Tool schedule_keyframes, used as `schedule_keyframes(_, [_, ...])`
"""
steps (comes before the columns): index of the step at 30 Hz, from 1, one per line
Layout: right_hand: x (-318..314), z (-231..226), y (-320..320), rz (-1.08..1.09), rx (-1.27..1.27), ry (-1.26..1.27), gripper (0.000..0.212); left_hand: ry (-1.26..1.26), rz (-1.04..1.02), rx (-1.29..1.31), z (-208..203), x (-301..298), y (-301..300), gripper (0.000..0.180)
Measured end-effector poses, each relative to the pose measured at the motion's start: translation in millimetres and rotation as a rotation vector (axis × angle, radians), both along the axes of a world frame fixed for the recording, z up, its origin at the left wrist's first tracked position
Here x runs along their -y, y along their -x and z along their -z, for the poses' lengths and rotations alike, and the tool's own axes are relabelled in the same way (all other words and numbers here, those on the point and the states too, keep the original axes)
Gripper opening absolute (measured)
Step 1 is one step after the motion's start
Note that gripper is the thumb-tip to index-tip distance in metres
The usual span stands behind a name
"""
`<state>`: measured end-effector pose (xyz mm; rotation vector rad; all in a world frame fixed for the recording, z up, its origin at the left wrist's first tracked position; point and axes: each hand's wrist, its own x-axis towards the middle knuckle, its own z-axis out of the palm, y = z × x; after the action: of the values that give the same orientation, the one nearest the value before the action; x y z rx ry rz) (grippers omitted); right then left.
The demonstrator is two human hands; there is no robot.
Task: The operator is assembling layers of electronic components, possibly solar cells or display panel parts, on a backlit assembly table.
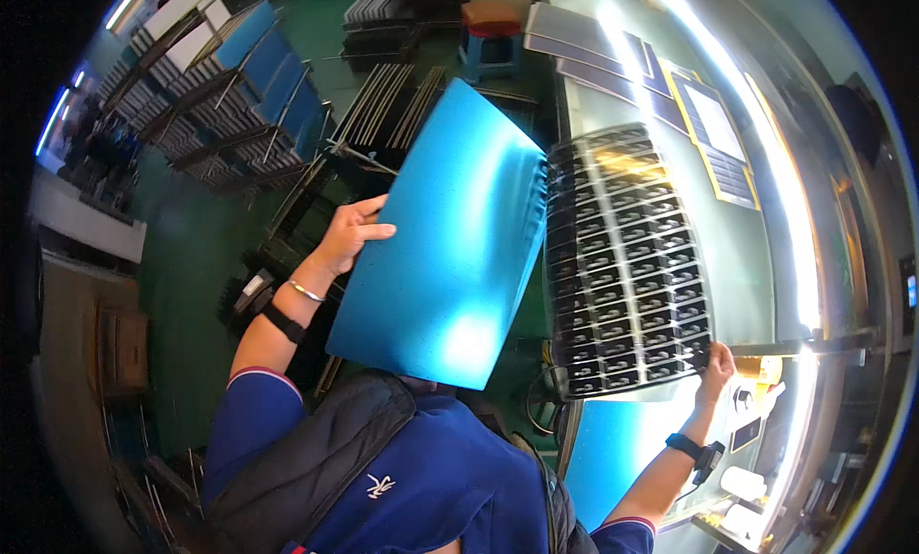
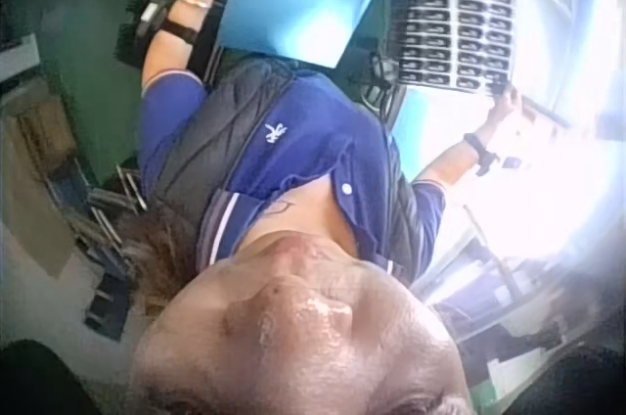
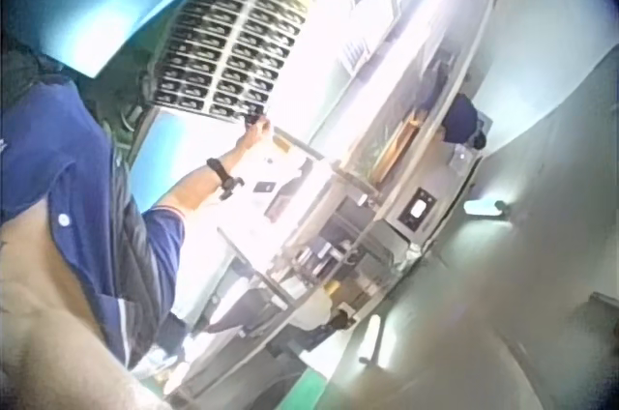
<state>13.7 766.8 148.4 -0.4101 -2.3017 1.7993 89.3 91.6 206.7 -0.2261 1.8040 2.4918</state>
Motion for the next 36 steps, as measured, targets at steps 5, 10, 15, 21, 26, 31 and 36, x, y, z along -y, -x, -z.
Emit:
schedule_keyframes(5, [-114,35,-68,0.247,0.003,0.110,0.013,-0.020,-0.267,-0.058,-12,44,-15,0.049])
schedule_keyframes(10, [-60,41,-121,0.180,0.100,0.264,0.015,0.104,-0.690,-0.231,-34,82,-33,0.032])
schedule_keyframes(15, [-21,49,-141,0.239,0.149,0.250,0.016,0.316,-0.816,-0.031,-49,103,-26,0.023])
schedule_keyframes(21, [-12,44,-148,0.276,0.155,0.246,0.016,0.483,-0.947,0.027,1,104,19,0.031])
schedule_keyframes(26, [-8,36,-150,0.282,0.150,0.221,0.016,0.582,-0.972,0.114,37,99,48,0.056])
schedule_keyframes(31, [-15,38,-156,0.332,0.153,0.210,0.016,0.604,-0.950,0.219,62,87,61,0.067])
schedule_keyframes(36, [-12,40,-156,0.370,0.188,0.185,0.015,0.553,-0.958,0.231,80,77,66,0.065])
